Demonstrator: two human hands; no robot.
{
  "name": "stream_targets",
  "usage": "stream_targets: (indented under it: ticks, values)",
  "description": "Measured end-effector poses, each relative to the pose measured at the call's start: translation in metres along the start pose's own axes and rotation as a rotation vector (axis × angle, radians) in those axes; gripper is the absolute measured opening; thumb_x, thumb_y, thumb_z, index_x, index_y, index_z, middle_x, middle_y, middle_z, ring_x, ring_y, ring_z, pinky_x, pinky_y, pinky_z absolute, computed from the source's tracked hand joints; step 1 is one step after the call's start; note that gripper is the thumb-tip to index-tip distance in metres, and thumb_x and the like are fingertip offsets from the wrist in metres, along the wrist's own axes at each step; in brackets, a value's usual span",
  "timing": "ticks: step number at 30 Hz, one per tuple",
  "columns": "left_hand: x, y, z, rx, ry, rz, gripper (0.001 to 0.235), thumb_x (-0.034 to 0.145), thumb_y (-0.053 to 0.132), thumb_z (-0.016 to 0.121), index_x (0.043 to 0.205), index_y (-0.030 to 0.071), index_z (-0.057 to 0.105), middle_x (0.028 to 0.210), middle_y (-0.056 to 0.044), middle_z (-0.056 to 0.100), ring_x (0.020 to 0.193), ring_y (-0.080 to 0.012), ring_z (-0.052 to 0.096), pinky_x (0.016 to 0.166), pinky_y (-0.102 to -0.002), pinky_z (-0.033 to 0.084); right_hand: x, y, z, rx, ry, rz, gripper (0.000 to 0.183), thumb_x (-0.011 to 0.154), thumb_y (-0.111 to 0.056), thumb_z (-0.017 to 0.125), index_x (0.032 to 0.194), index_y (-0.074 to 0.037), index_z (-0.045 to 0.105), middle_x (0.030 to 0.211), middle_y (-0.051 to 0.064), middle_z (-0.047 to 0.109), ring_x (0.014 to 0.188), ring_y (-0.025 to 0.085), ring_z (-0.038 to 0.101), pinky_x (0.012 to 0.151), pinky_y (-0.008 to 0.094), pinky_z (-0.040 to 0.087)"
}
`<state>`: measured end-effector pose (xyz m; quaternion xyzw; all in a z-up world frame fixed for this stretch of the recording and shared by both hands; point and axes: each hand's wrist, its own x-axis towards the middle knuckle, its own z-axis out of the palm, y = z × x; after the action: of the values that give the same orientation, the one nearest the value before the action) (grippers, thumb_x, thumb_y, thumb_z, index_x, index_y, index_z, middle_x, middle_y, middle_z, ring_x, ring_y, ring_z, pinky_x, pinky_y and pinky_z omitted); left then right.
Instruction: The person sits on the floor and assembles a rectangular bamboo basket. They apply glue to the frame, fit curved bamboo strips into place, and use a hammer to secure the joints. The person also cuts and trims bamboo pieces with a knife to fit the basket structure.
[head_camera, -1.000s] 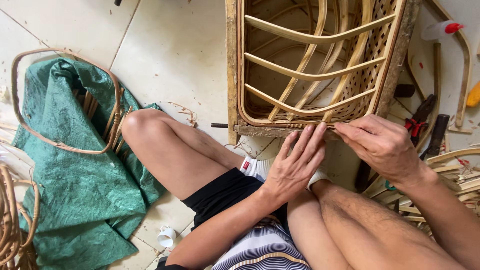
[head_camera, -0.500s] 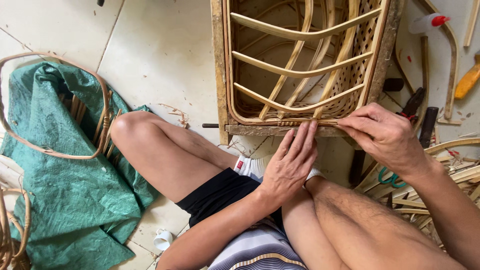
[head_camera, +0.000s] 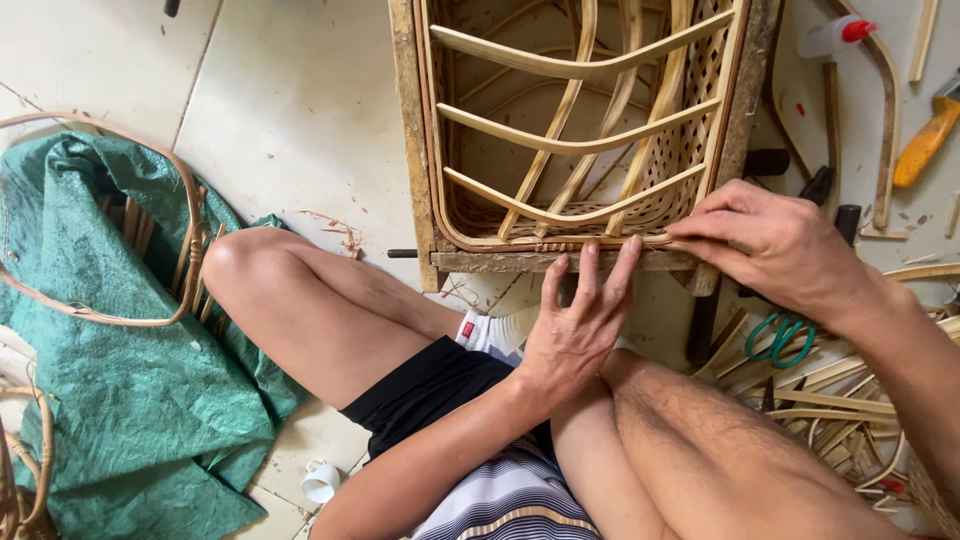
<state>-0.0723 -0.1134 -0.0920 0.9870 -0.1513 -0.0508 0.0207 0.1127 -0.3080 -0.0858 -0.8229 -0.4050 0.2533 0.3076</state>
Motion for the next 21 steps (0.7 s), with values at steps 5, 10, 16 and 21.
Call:
stream_targets:
  ticks: [5,10,16,21]
  values:
    - [0.003,0.001,-0.003,0.011,0.032,-0.013,0.056,0.096,0.030,0.056,0.146,0.008,0.064,0.172,-0.010,0.021,0.150,-0.0402,0.030,0.124,-0.060,0.028,0.014,-0.005,-0.022,0.050,-0.206,0.139,0.028,0.079,-0.022,0.080,0.105,-0.014,0.080,0.096,0.004,0.074,0.082,0.017,0.072,0.073,0.031,0.060]
    - [0.006,0.004,-0.008,-0.035,-0.004,0.008,0.049,0.092,0.030,0.058,0.130,0.004,0.073,0.171,-0.014,0.022,0.144,-0.0442,0.034,0.117,-0.064,0.036,0.013,-0.011,-0.019,-0.013,-0.254,0.176,0.036,0.076,-0.028,0.085,0.110,-0.016,0.081,0.092,0.005,0.073,0.081,0.019,0.071,0.073,0.033,0.060]
    - [0.009,0.004,-0.008,-0.090,-0.027,0.012,0.041,0.088,0.029,0.062,0.117,0.004,0.077,0.171,-0.015,0.021,0.146,-0.0470,0.032,0.119,-0.068,0.033,0.014,-0.010,-0.015,0.065,-0.189,0.182,0.025,0.082,-0.023,0.074,0.105,-0.016,0.080,0.094,0.001,0.078,0.080,0.015,0.075,0.074,0.027,0.062]
    - [0.009,0.014,-0.002,-0.226,0.066,-0.089,0.039,0.092,0.024,0.064,0.129,0.011,0.069,0.172,-0.013,0.023,0.151,-0.0486,0.025,0.125,-0.071,0.024,0.031,-0.006,-0.023,-0.011,-0.401,0.369,0.026,0.084,-0.032,0.078,0.106,-0.018,0.083,0.093,0.003,0.079,0.081,0.020,0.076,0.076,0.034,0.061]
